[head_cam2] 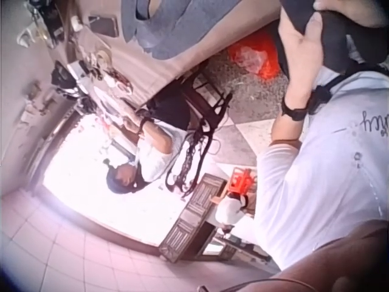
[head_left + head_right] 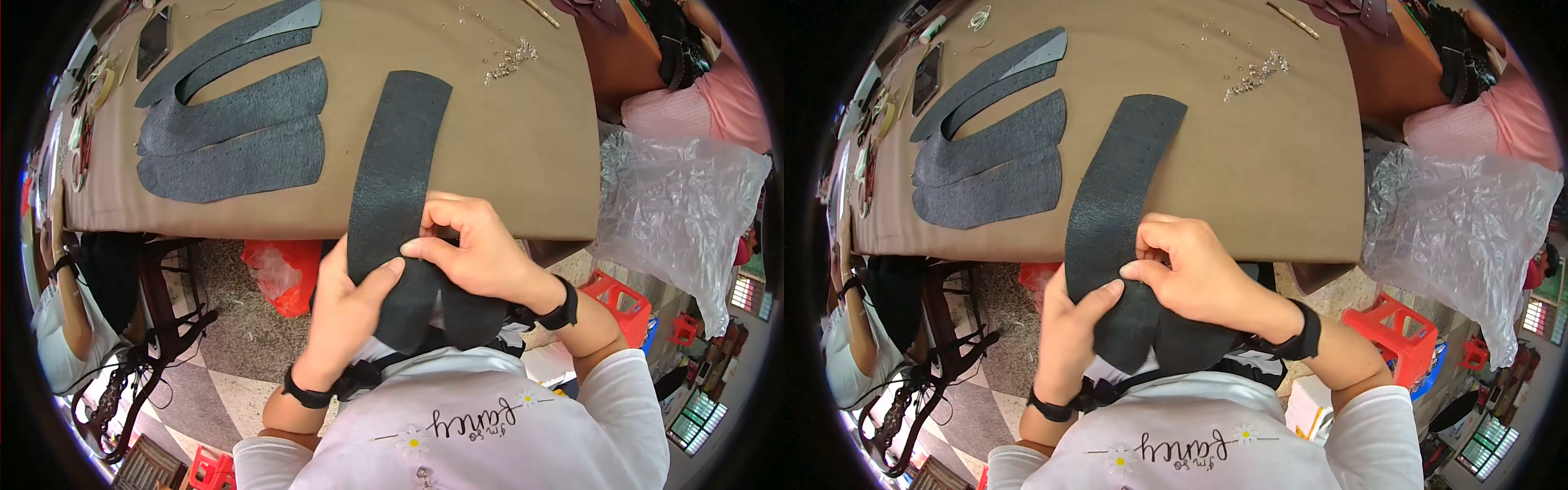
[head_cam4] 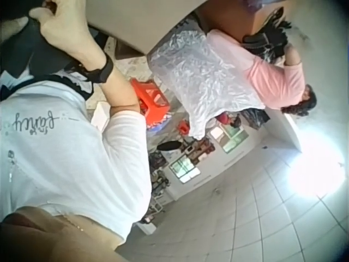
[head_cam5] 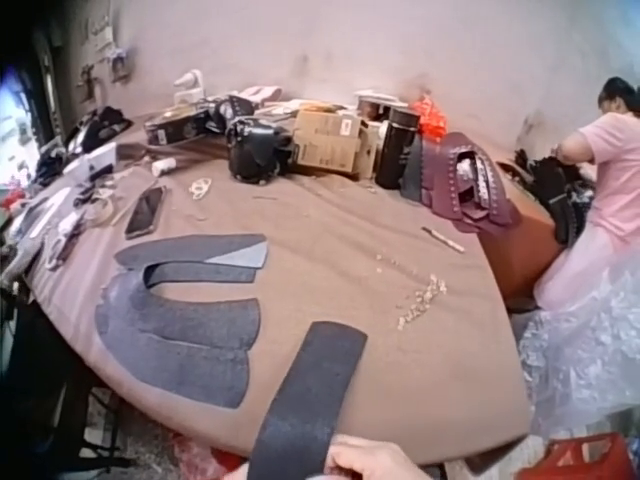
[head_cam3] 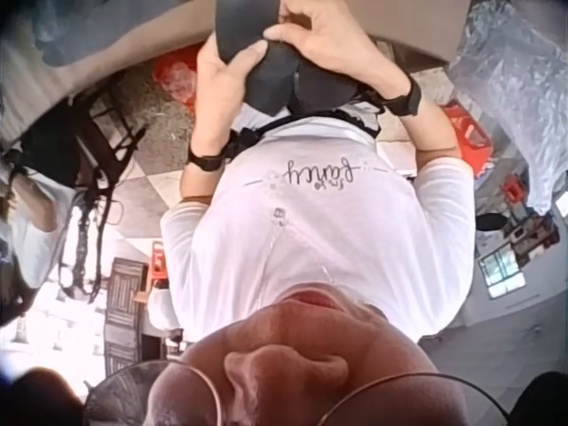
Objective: Manually inserting metal eyelets into the pre-punched holes of a leather shoe upper component.
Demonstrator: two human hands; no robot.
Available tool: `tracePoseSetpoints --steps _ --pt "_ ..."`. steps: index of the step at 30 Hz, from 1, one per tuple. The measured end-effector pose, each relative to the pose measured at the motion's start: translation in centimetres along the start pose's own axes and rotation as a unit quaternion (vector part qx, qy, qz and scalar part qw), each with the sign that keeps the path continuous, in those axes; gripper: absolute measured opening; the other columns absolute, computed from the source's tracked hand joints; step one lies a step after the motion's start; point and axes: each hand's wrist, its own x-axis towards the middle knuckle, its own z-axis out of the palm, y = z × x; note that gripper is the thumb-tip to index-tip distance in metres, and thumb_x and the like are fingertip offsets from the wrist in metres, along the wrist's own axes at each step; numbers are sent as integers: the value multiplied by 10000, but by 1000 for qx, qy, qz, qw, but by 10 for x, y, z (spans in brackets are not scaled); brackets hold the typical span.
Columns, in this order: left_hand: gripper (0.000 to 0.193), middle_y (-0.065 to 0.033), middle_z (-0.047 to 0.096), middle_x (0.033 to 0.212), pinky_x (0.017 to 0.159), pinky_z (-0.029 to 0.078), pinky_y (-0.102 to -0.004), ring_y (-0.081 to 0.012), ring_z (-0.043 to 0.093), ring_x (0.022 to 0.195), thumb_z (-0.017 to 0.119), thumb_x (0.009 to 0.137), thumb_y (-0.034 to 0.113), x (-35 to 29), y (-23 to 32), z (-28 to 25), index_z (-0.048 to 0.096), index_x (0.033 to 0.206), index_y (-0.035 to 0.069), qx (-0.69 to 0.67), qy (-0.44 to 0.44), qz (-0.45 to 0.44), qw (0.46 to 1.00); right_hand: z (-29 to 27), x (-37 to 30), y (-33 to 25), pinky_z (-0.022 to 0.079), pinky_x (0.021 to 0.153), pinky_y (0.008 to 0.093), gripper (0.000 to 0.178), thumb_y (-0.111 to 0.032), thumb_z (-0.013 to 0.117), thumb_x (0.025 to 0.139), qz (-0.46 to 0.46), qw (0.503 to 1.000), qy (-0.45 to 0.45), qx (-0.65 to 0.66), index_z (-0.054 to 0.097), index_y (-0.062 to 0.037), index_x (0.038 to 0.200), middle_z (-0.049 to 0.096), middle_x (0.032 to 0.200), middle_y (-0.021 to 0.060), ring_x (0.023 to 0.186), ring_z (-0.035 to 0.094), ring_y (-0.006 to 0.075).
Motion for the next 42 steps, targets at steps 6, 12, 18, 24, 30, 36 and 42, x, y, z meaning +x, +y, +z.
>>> tracePoseSetpoints --steps 6,12,18,24,30,36,42 --pt "243 -64 649 959 765 482 -242 -98 600 839 570 808 -22 4 10 -12 600 1048 -43 -73 -67 -49 994 0 -10 3 401 553 249 215 -44 706 775 74 990 -40 117 508 -3 699 508 697 20 614 471 76" --pt "239 -102 660 971 760 493 -261 -136 634 838 563 825 15 -5 9 -3 609 1050 -55 -126 -34 -93 987 11 -23 3 399 593 273 190 3 731 700 -104 987 108 -54 547 -37 730 514 761 49 650 488 162" --pt "204 -98 659 971 756 486 -258 -133 628 839 557 847 22 -12 7 0 613 1030 -49 -120 -27 -54 991 19 -27 4 389 666 323 187 49 703 651 -217 950 140 -178 575 -31 761 510 772 67 702 488 237" --pt "191 -78 660 963 752 479 -252 -117 618 835 566 853 19 -15 1 -2 618 1029 -33 -88 -22 -37 995 21 -27 6 385 678 323 182 50 696 661 -206 956 140 -153 570 -29 766 514 777 70 704 490 239" --pt "197 -40 652 921 715 464 -218 -55 565 809 538 889 43 -11 -5 -2 605 1057 -34 10 -24 5 1000 21 -21 4 400 668 328 170 30 699 681 -181 962 125 -161 569 -38 766 520 782 71 710 497 250" --pt "209 -61 646 992 775 474 -235 -99 595 881 568 870 29 -17 -5 2 603 1063 -42 16 1 21 1000 14 -24 -4 403 613 332 158 -11 690 737 -10 995 92 -28 535 -3 770 524 776 89 700 502 229" --pt "212 -53 653 948 731 474 -225 -62 574 838 554 863 -18 -12 -11 7 587 1071 -43 34 3 68 997 10 -19 -2 393 589 352 150 14 640 763 -60 993 47 -87 491 13 768 506 751 97 654 503 242"
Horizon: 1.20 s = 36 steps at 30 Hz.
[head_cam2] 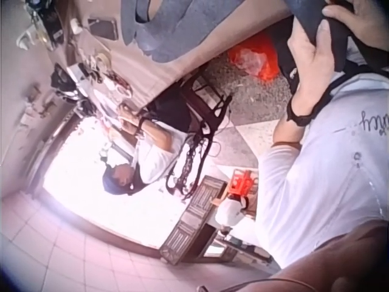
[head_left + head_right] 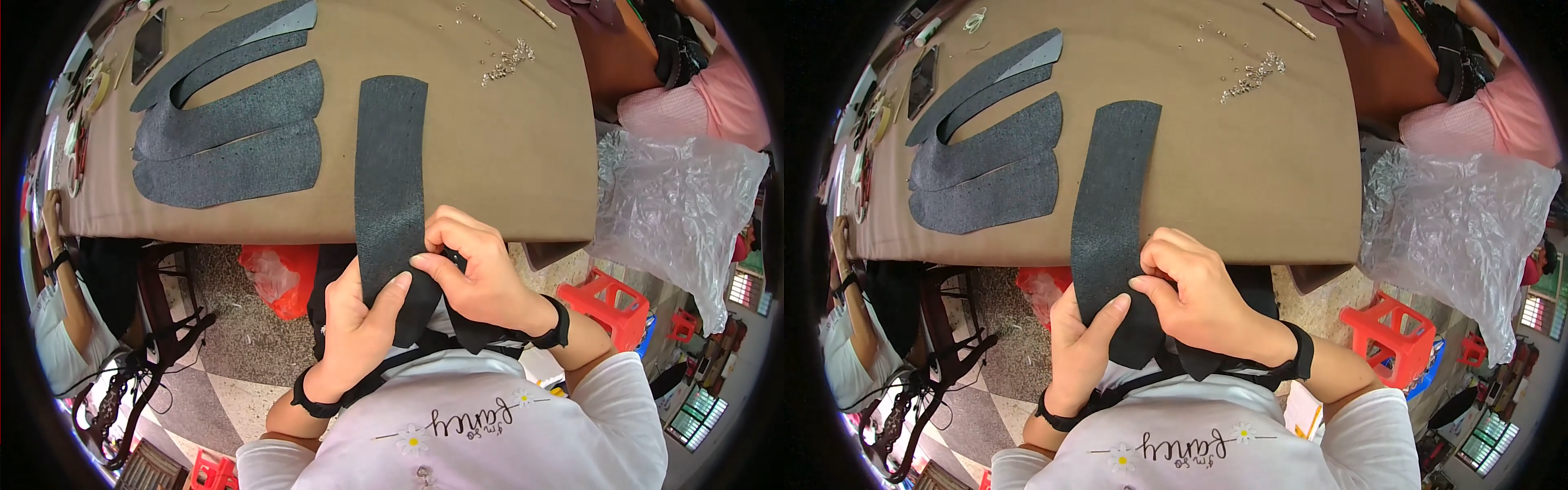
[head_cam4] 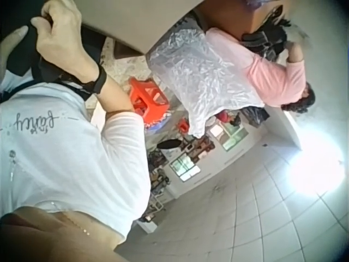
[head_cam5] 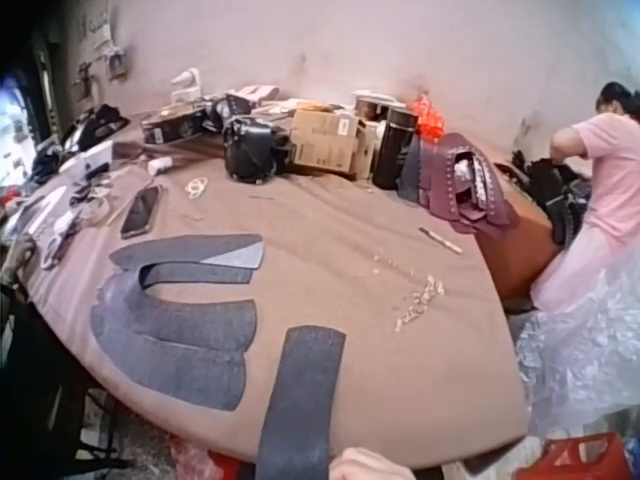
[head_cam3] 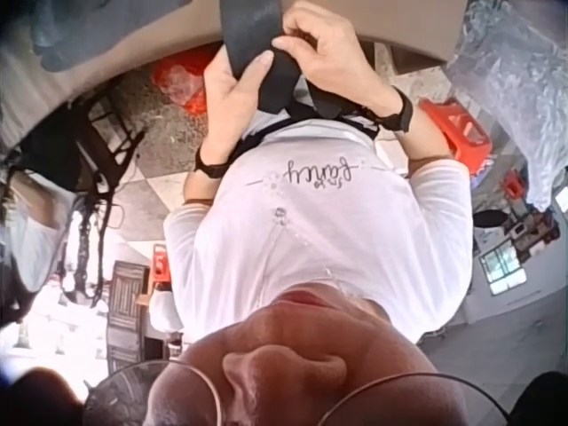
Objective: Manually inserting metal eyelets into the pre-punched holes of a leather shoe upper component.
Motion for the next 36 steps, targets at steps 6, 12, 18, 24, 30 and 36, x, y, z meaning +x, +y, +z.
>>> tracePoseSetpoints --steps 6,12,18,24,30,36 --pt "180 -41 667 878 703 487 -229 -73 595 783 644 790 -29 19 6 -14 638 970 -28 -41 -50 -89 994 -7 8 4 395 578 340 104 -39 591 823 -23 996 -91 0 498 7 819 498 725 104 633 494 227" --pt "127 -39 669 774 621 490 -241 -83 597 676 688 734 5 26 19 -20 665 850 -42 41 -47 -81 995 -50 -1 3 461 659 315 513 -251 707 816 125 955 -266 27 463 6 1187 633 789 92 717 613 180" --pt "88 -48 668 770 623 491 -234 -83 607 680 663 739 -18 22 34 -17 658 822 -48 50 -77 -111 990 -115 -3 -29 450 557 369 413 -398 717 767 36 916 -346 -202 586 -61 967 636 706 110 645 616 310" --pt "117 -68 672 842 668 503 -239 -106 624 730 613 781 -47 39 15 -1 641 893 -63 -7 0 -42 999 -178 38 -33 469 607 388 299 -322 697 765 53 907 -267 -321 645 -34 824 638 727 153 701 623 332" --pt "300 -94 630 1051 859 461 -300 -142 584 965 591 844 11 51 -10 13 542 1132 -56 45 -58 0 997 -148 93 38 455 668 413 85 -81 621 763 -107 930 35 -350 611 2 783 591 737 159 738 575 342" --pt "367 -127 600 1121 895 450 -294 -154 570 1018 498 890 -4 51 -5 12 465 1253 -50 -72 -12 -28 997 -123 121 59 450 649 386 62 -39 649 743 -46 964 47 -258 610 9 752 590 743 144 717 581 300"
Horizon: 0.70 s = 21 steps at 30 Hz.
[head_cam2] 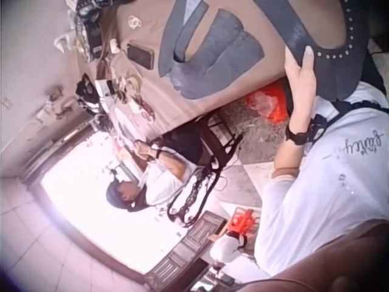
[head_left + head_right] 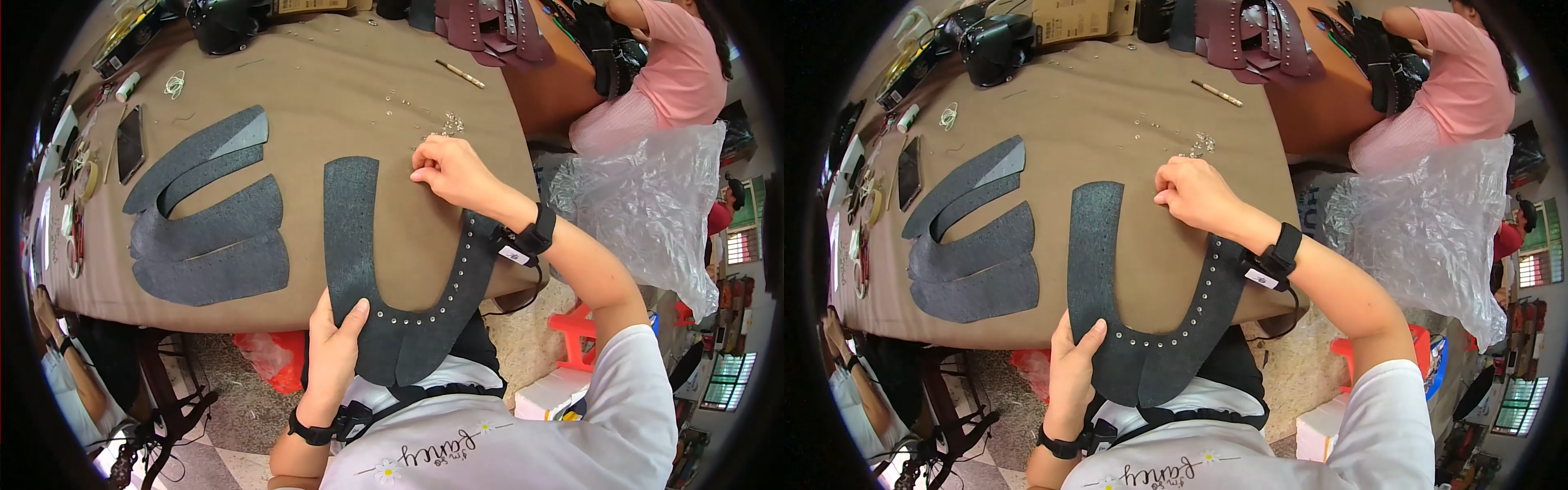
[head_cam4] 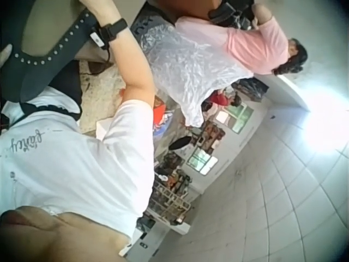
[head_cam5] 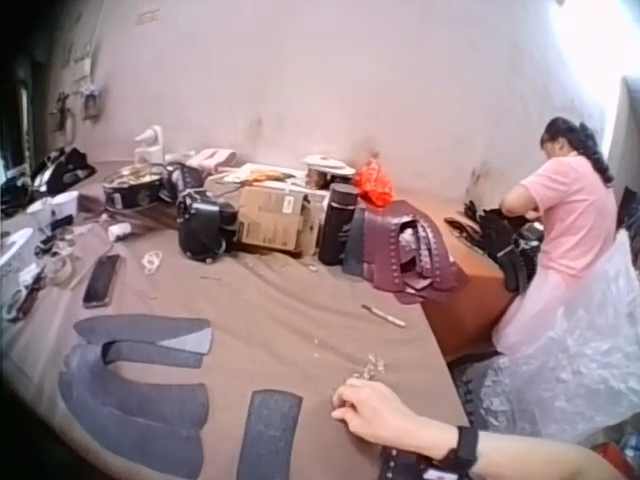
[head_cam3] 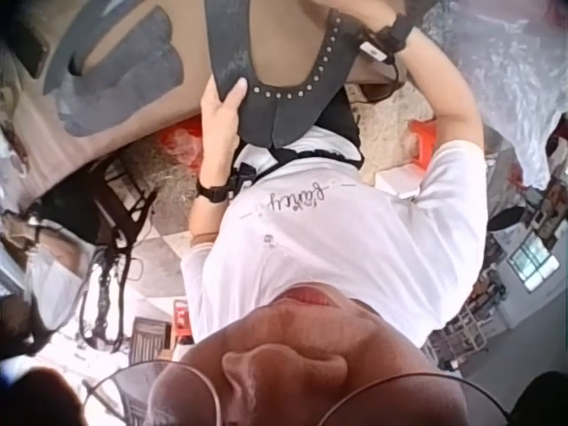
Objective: Manually inserting metal eyelets into the pre-punched holes of a leather shoe upper component.
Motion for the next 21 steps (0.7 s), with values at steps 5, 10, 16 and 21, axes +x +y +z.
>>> tracePoseSetpoints --steps 5,10,16,21 --pt "328 -144 620 1058 831 505 -298 -180 621 935 482 898 -7 1 1 0 474 1225 -36 -96 -9 -76 992 1 -2 4 441 614 331 79 -48 674 744 61 997 2 37 623 12 744 570 731 94 664 552 208" --pt "298 -143 630 1028 803 521 -307 -191 638 896 481 911 12 4 4 1 481 1206 -30 -142 -10 -87 986 -1 0 3 449 641 354 80 -58 642 767 24 1000 -2 -16 600 10 776 566 785 127 709 568 267" --pt "253 -135 642 1011 816 517 -316 -193 641 900 497 905 26 -1 1 -2 530 1145 -47 -148 3 -112 983 -17 -42 -44 445 635 337 61 -20 584 811 -107 992 19 66 550 6 854 544 788 122 711 557 281" --pt "208 -122 656 984 786 514 -294 -172 639 878 512 879 0 -3 -4 -6 580 1074 -30 -188 -21 -99 977 38 -104 -90 447 625 331 85 0 630 799 -62 971 -14 232 550 0 829 549 798 109 690 552 267"
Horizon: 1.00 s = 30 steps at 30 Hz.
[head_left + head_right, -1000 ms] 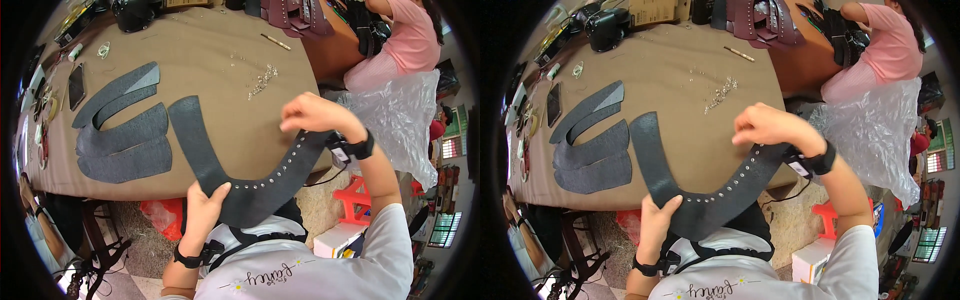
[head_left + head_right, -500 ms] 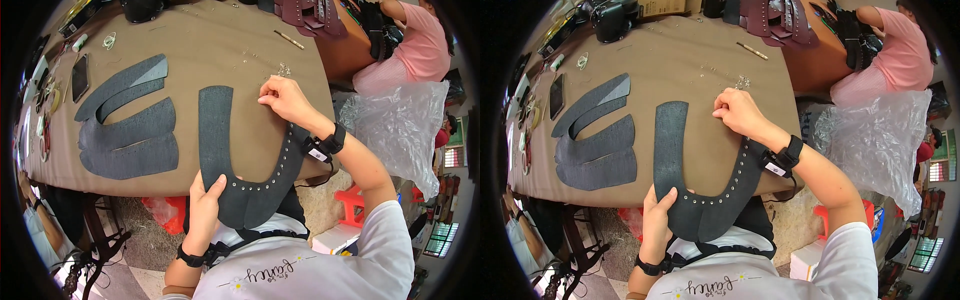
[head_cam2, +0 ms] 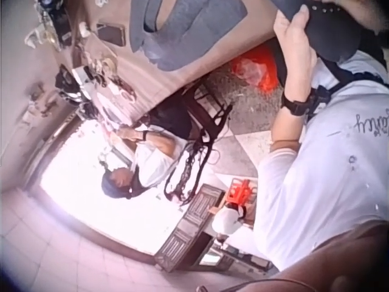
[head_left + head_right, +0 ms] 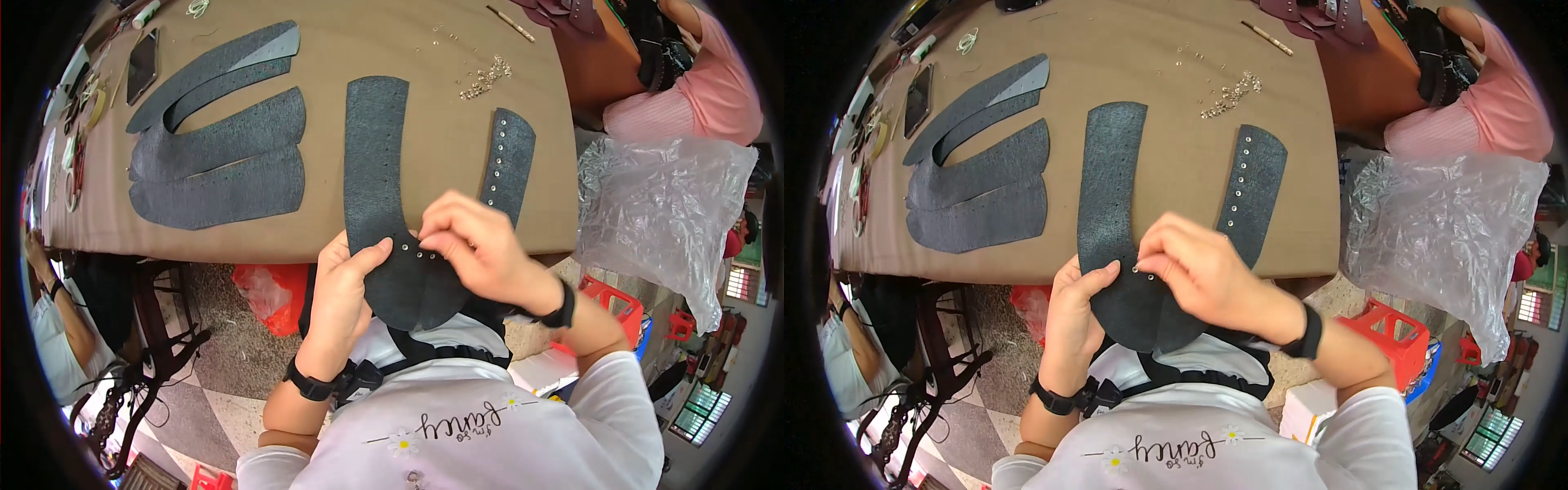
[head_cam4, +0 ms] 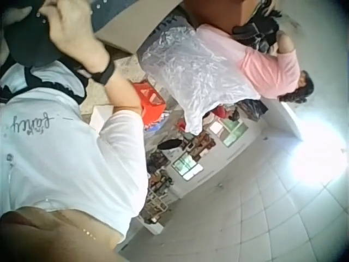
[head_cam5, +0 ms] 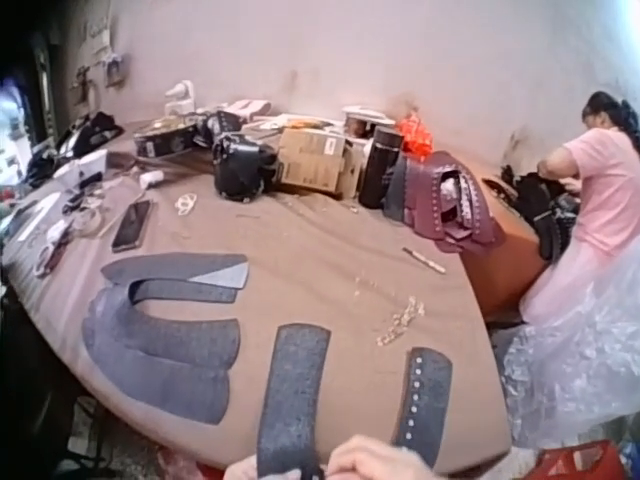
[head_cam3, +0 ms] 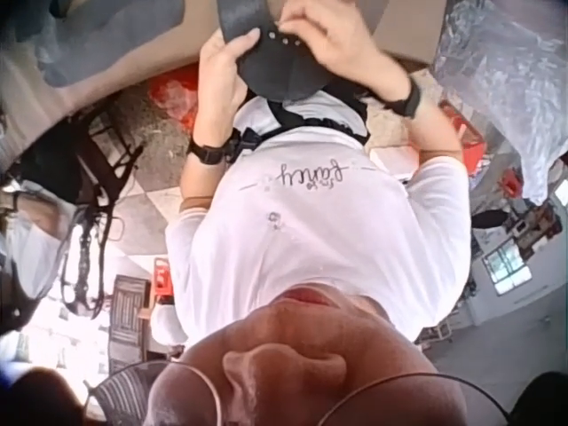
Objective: Manually inserting metal eyelets into the pre-punched holes of a leather shoe upper component.
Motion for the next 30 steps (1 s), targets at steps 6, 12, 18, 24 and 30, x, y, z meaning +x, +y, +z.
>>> tracePoseSetpoints --steps 6,12,18,24,30 --pt "153 -95 661 971 755 501 -264 -140 631 851 539 873 14 -3 -3 -2 619 1000 -17 -12 16 -18 1000 38 -9 18 408 608 320 154 8 697 691 -131 971 131 -148 597 -19 804 564 777 66 660 535 225" --pt "173 -101 660 974 781 493 -269 -146 631 864 522 880 55 -4 -1 -4 620 995 -27 -36 23 -40 998 44 -6 28 395 596 330 188 -3 723 648 -139 963 152 -174 599 -22 788 550 763 67 642 519 233" --pt "203 -121 661 985 788 494 -283 -162 633 875 504 867 56 -4 -2 -4 618 999 -49 -44 14 -42 998 42 -10 30 392 584 333 216 -20 736 634 -150 958 136 -201 579 -10 782 535 763 83 642 511 241" --pt "200 -98 657 992 780 469 -259 -125 611 870 519 861 36 -2 0 -5 618 1014 -45 3 5 -39 999 41 -8 29 407 580 337 226 -13 730 627 -149 963 116 -193 565 -5 782 530 779 91 651 513 249" --pt "208 -128 664 996 811 476 -282 -159 630 884 518 851 43 -3 -1 -5 620 999 -61 16 12 -43 999 32 -5 27 410 591 337 237 -5 722 627 -147 969 63 -188 565 -11 804 534 802 89 670 523 248"
